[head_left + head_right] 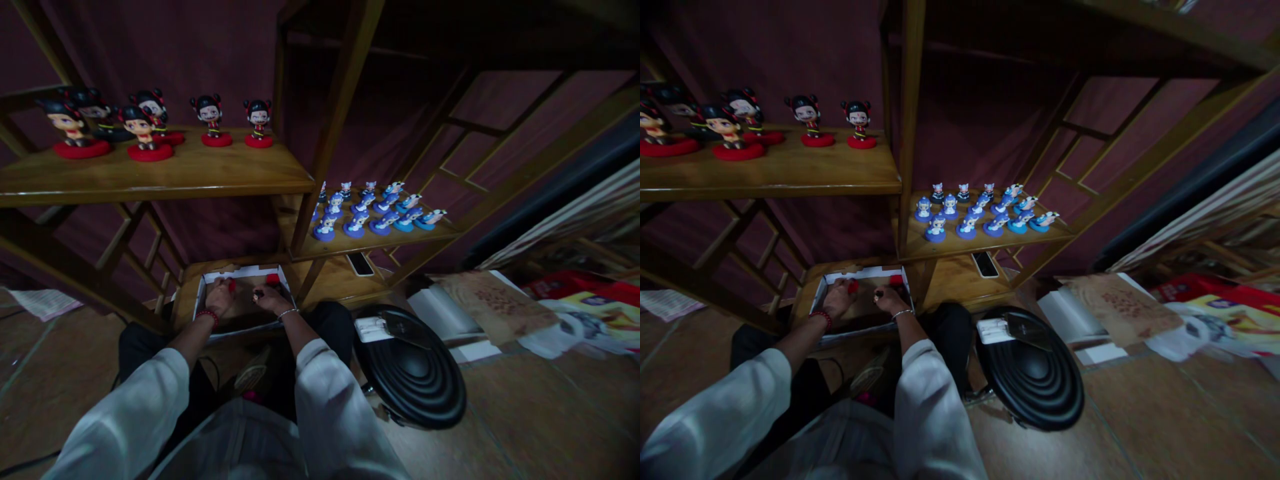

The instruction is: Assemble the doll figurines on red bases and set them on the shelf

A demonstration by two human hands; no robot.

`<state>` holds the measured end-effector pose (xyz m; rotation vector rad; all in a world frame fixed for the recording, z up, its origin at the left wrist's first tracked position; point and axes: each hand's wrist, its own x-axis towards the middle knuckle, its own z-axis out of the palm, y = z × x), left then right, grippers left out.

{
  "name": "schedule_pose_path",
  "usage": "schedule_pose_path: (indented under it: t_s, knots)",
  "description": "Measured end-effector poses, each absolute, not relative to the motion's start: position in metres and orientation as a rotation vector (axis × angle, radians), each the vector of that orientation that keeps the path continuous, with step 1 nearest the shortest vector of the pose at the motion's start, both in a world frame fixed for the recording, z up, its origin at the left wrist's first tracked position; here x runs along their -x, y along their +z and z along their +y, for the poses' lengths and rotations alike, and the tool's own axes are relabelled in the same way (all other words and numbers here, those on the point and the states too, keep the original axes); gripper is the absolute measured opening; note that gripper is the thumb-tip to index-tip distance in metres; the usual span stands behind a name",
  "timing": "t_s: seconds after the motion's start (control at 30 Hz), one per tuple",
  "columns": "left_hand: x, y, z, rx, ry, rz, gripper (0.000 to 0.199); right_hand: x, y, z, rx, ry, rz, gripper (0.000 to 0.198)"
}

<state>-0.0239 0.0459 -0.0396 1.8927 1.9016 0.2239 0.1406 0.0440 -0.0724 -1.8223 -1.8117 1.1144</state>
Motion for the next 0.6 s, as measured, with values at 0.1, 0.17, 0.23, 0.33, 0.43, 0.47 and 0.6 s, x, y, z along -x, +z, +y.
schedule_pose_path:
  t_s: [0.1, 0.17, 0.23, 0.33, 0.43, 0.47, 0.6]
  knots:
    - [0.022, -0.04, 0.046, -2.003, 0.247, 1.911, 0.03, -0.139, -0.068, 0.042, 1.835, 1.102, -1.83, 0.031]
    - [0.021, -0.039, 0.046, -2.032, 0.23, 1.9, 0.029, -0.139, -0.068, 0.042, 1.838, 1.102, -1.837, 0.032]
    - [0.021, -0.036, 0.046, -2.035, 0.197, 1.894, 0.026, -0.139, -0.069, 0.042, 1.839, 1.104, -1.84, 0.033]
    - [0.021, -0.032, 0.044, -2.026, 0.132, 1.915, 0.023, -0.141, -0.069, 0.04, 1.841, 1.096, -1.837, 0.033]
    - [0.02, -0.029, 0.043, -2.03, 0.093, 1.93, 0.025, -0.141, -0.068, 0.037, 1.839, 1.085, -1.83, 0.032]
    - [0.02, -0.029, 0.042, -2.03, 0.086, 1.936, 0.027, -0.141, -0.068, 0.036, 1.842, 1.083, -1.826, 0.032]
    - [0.018, -0.032, 0.04, -2.037, 0.075, 1.983, 0.037, -0.141, -0.067, 0.035, 1.848, 1.079, -1.814, 0.031]
